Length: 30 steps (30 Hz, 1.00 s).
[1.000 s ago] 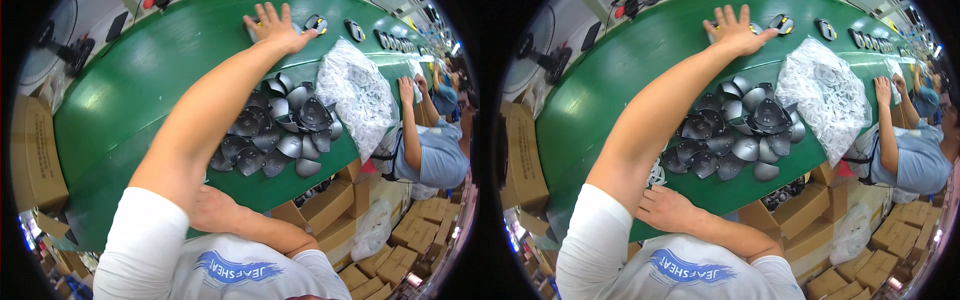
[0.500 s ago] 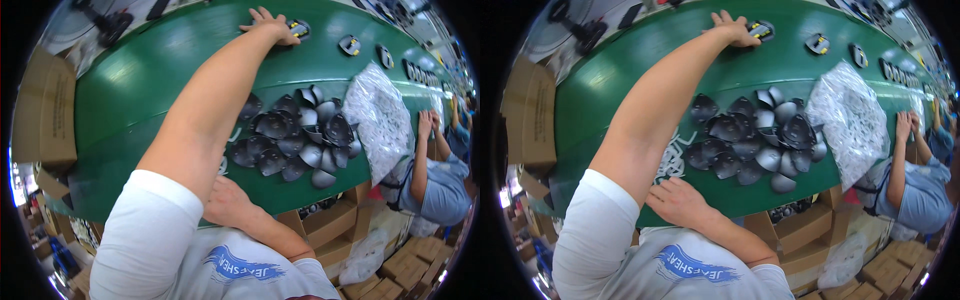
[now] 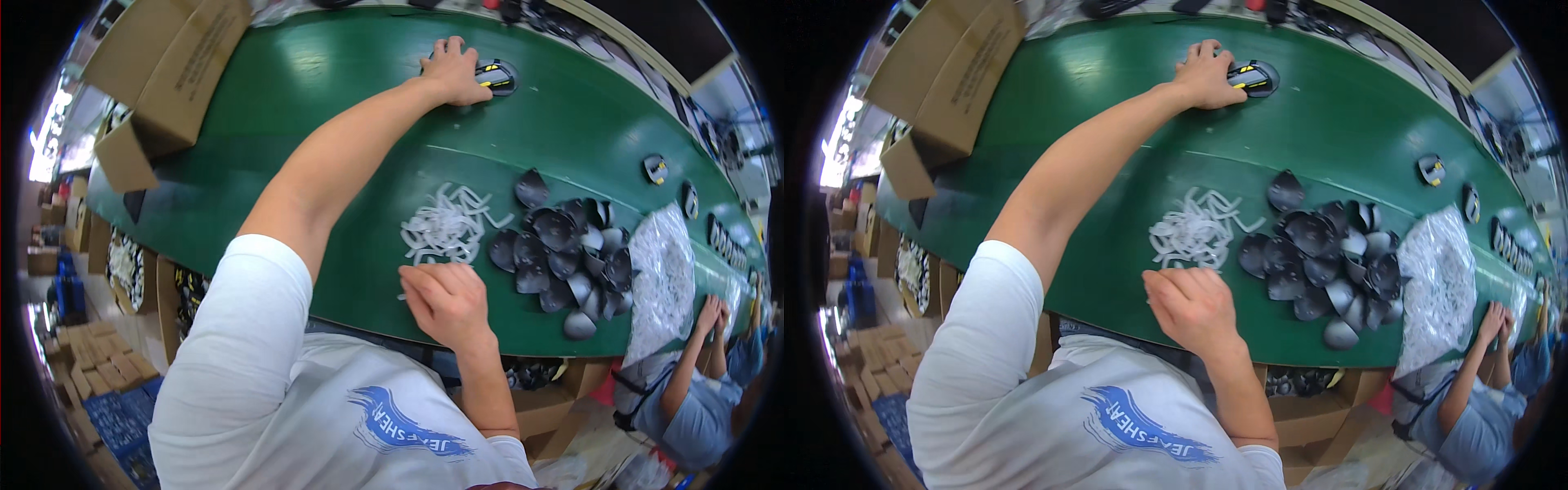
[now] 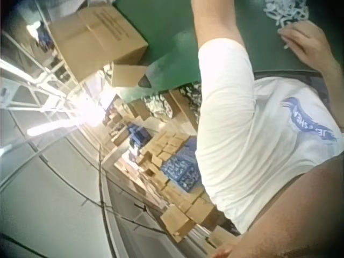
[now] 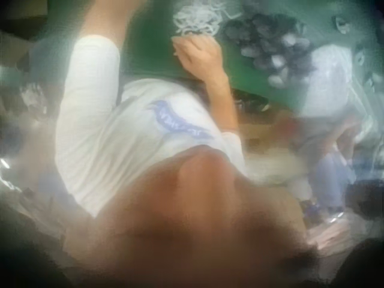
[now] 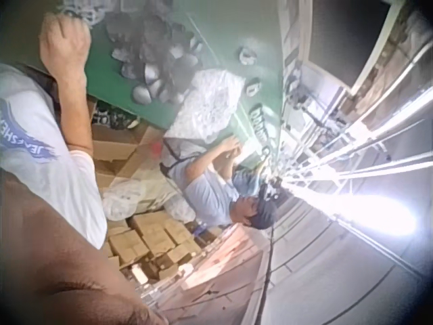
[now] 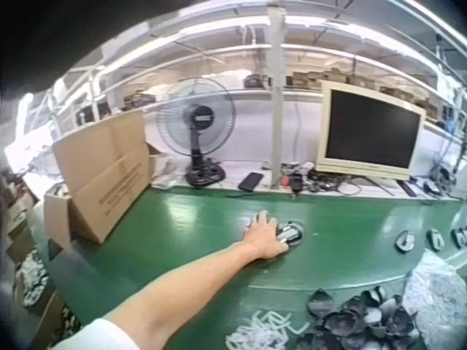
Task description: The person assembles computer mice by attaching plastic pieces and shell covers onto mouse bodies by hand and placing the assembled mice into a box.
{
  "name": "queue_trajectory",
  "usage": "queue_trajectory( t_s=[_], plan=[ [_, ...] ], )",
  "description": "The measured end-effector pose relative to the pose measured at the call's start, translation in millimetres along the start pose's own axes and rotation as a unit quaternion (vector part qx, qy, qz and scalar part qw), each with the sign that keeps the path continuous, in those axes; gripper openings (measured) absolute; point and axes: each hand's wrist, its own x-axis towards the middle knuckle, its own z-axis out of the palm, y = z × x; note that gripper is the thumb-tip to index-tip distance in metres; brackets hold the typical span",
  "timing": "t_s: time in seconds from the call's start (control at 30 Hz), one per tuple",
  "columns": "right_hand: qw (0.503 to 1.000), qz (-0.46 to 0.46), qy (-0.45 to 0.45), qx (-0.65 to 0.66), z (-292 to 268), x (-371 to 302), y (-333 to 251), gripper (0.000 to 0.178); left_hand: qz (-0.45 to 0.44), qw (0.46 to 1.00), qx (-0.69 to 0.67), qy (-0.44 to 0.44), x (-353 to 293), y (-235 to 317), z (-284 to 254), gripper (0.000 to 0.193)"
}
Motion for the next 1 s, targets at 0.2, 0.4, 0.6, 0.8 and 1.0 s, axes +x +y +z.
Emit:
queue_trajectory(
  t_s=[0.2,0.4,0.6,0.8,1.0],
  plan=[
    [0.999,-0.021,-0.026,-0.013,9.2,0.5,-3.9,0.024,-0.066,0.987,-0.131,0.07,-73.9,-150.7,-77.2,0.089],
    [0.997,0.001,-0.047,-0.058,0.5,-14.0,7.2,0.024,-0.078,0.948,-0.272,0.144,-236.0,-214.8,-201.9,0.078],
    [0.994,-0.005,-0.099,-0.046,3.4,-18.1,18.1,0.017,-0.243,0.943,-0.046,0.223,-521.9,-304.6,-300.7,0.072],
    [0.993,0.002,-0.108,-0.049,-4.7,-20.2,23.7,0.019,-0.544,0.815,0.056,0.193,-800.4,-358.9,-219.5,0.072],
    [0.991,0.014,-0.123,-0.047,7.1,-20.1,23.9,0.019,-0.666,0.734,0.032,0.129,-918.7,-345.3,-90.7,0.083]
  ],
)
